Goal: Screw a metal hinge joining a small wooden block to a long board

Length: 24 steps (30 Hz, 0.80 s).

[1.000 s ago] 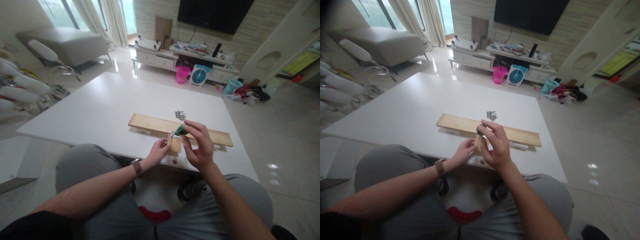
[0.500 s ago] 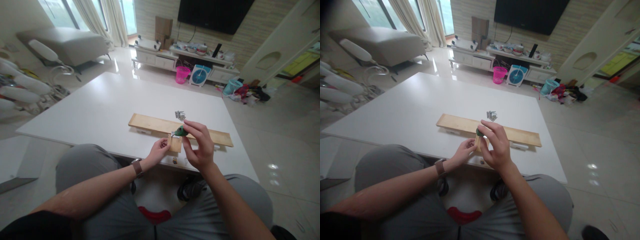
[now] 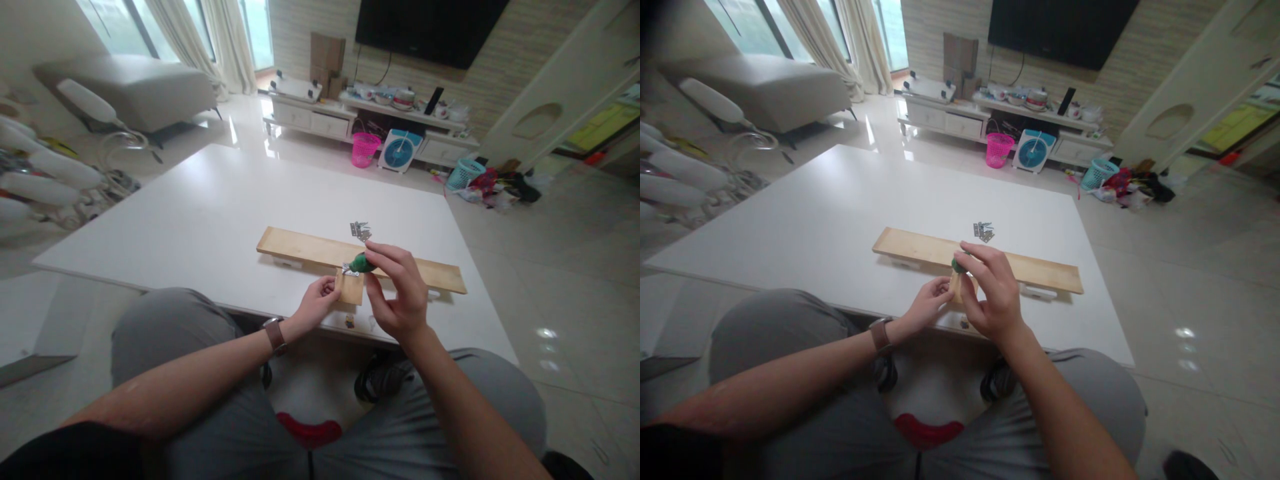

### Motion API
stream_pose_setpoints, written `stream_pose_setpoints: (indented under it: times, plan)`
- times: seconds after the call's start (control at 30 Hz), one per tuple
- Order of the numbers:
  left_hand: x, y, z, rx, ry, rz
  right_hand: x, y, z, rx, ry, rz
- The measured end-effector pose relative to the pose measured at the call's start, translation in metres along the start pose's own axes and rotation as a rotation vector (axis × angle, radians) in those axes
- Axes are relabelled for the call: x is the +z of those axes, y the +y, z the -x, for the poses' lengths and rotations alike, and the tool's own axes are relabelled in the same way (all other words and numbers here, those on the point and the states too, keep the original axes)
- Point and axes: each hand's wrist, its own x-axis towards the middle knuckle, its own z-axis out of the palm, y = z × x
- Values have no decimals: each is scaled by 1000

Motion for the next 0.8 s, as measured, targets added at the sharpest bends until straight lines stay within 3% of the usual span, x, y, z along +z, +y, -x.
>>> stream_pose_setpoints:
  times: [0.27, 0.8]
  plan:
    - [0, 1, 0, 9, 15, -32, 2, 2, 2, 1, 61, 84]
    - [2, 6, 2, -1, 36, -66, 3, 4, 4, 1, 58, 45]
